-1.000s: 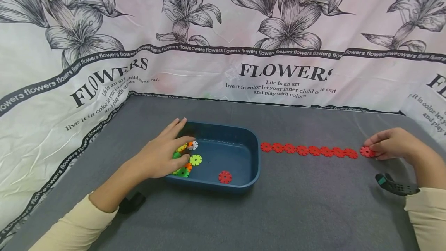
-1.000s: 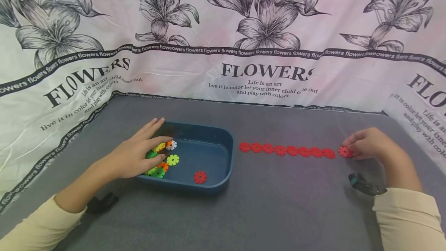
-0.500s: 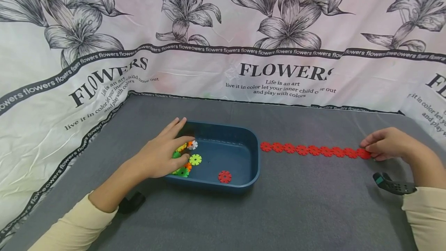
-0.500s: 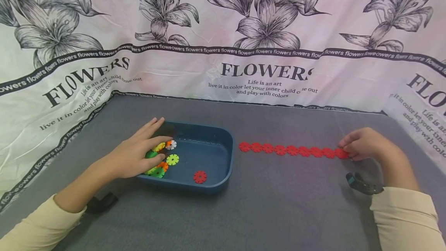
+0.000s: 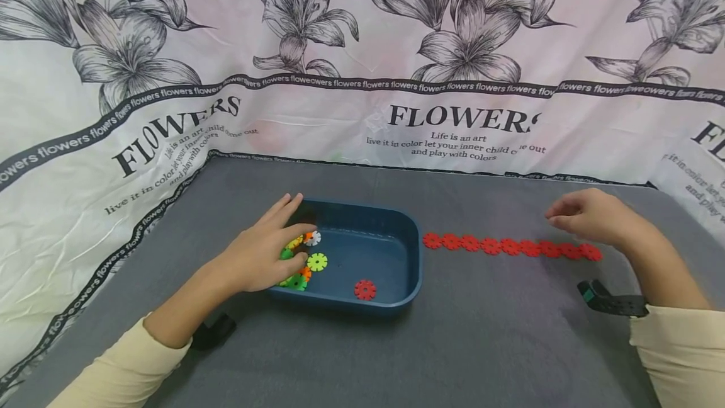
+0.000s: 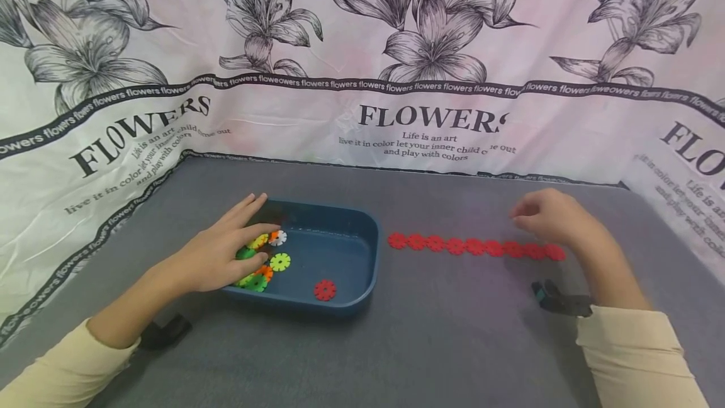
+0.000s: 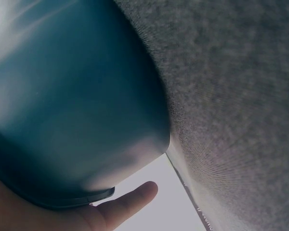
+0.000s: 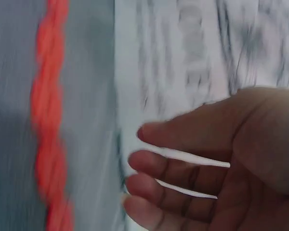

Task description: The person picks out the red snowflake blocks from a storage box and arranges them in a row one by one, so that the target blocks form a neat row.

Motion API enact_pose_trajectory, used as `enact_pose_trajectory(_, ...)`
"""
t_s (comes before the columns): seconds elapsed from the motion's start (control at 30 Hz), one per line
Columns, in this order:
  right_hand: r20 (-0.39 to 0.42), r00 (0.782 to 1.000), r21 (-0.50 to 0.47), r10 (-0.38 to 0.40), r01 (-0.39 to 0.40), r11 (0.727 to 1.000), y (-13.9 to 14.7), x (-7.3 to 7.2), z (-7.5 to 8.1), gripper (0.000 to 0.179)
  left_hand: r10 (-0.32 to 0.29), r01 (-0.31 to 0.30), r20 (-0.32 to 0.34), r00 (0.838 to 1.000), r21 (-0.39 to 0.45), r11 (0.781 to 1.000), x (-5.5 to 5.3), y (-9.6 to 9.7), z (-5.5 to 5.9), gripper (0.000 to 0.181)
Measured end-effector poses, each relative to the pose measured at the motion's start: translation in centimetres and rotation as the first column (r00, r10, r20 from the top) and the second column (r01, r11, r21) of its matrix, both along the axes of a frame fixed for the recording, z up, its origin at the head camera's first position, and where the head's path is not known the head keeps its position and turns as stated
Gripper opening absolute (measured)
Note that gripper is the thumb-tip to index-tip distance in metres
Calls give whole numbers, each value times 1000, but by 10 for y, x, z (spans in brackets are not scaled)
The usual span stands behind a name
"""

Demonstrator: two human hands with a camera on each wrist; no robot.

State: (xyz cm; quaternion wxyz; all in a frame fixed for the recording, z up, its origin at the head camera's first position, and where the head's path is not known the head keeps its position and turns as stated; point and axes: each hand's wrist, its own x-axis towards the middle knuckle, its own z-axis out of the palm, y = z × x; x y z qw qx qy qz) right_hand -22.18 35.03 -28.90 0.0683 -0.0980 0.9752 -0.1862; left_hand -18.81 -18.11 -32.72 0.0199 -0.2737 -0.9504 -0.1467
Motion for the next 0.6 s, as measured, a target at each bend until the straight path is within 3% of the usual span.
enact_pose_trajectory(0.13,-99,987,-29,128,-131,991,-62,10,11,18,-8,8,-10,1000,8,1000,0,1,0,50)
enact_pose_trajectory(0.23,-171,954,-69,245,-260,963,-111,21,18,10,-12,13,-8,1000,12,1000,1,0,1,49)
enact_pose_trajectory(0.37,-281,852,-62,441,-475,878,-169,31,20,11,-10,10,-7,1000,14,1000,0,0,1,49)
enact_pose_trajectory(0.47,-293,767,-15,570,-600,800,-205,34,15,12,-8,8,-8,1000,14,1000,0,0,1,49)
enact_pose_trajectory(0.6,-151,724,27,673,-678,735,-241,35,4,12,-6,6,-10,1000,7,1000,-1,-1,0,50)
